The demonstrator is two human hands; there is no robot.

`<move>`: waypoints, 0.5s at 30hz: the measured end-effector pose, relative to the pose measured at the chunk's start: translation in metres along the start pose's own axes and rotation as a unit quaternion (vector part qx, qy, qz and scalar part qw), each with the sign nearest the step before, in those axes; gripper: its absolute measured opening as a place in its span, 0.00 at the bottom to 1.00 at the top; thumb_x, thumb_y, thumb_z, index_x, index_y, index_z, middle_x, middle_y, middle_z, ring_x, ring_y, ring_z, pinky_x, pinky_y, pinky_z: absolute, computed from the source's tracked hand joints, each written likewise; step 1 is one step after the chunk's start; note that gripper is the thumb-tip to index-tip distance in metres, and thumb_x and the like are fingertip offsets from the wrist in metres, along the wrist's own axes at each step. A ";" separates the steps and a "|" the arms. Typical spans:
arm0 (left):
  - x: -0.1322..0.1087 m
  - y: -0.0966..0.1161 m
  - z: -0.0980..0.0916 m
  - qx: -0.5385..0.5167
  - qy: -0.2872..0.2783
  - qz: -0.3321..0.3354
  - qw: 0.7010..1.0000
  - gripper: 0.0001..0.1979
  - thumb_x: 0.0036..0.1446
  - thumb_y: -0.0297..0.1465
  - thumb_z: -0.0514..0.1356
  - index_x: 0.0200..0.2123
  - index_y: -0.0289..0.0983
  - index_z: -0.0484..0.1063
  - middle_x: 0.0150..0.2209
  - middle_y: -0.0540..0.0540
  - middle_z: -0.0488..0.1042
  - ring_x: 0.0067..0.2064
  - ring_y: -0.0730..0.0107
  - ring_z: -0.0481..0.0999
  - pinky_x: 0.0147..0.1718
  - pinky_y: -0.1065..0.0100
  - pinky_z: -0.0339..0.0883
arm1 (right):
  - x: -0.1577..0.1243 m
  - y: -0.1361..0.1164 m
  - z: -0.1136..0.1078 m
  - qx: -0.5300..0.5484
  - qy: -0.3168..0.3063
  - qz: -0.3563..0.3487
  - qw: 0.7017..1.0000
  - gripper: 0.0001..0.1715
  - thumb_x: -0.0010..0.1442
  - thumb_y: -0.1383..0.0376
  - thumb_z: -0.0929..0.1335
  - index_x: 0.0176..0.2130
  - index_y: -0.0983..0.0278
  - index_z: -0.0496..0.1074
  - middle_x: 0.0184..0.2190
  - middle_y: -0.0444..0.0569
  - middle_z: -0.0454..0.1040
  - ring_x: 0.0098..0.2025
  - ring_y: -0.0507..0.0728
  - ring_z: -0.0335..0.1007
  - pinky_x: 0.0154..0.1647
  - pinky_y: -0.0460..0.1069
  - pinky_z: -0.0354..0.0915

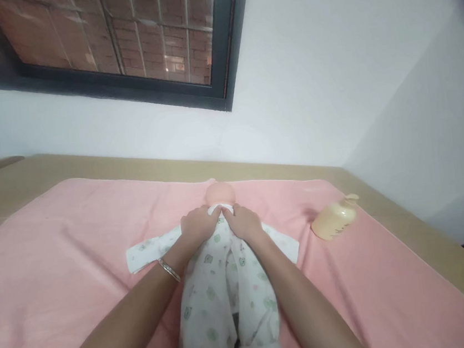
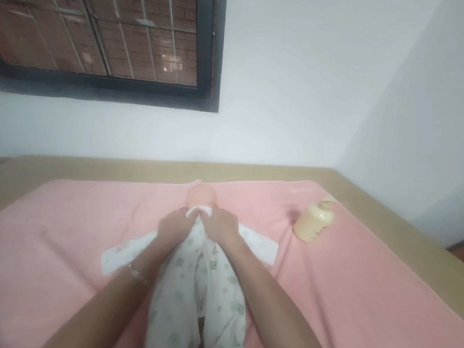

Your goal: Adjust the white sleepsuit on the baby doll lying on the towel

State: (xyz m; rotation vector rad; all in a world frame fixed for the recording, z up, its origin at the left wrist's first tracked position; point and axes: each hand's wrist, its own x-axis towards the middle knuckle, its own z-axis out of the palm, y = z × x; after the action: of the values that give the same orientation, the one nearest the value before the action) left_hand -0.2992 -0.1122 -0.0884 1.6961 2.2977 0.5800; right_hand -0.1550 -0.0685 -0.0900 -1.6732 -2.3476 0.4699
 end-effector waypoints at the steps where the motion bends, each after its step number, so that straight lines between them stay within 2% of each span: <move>1: 0.000 0.000 0.000 0.001 0.002 -0.001 1.000 0.34 0.55 0.57 0.37 0.36 0.39 0.71 0.37 0.42 0.76 0.39 0.55 0.73 0.39 0.59 0.61 | 0.000 0.000 0.000 -0.001 0.002 0.000 1.000 0.40 0.62 0.42 0.48 0.48 0.68 0.67 0.42 0.60 0.72 0.45 0.67 0.68 0.44 0.57 0.59; 15: 0.001 -0.001 0.001 -0.011 0.003 0.003 1.000 0.33 0.55 0.57 0.38 0.36 0.40 0.71 0.37 0.43 0.76 0.40 0.55 0.73 0.40 0.59 0.61 | 0.000 0.000 0.000 -0.005 0.007 -0.002 1.000 0.40 0.62 0.42 0.48 0.47 0.68 0.67 0.41 0.60 0.72 0.44 0.67 0.68 0.43 0.57 0.59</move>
State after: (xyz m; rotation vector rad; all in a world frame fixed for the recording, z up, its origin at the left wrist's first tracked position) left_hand -0.2997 -0.1112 -0.0897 1.6943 2.2834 0.6099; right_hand -0.1551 -0.0688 -0.0898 -1.6696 -2.3466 0.4440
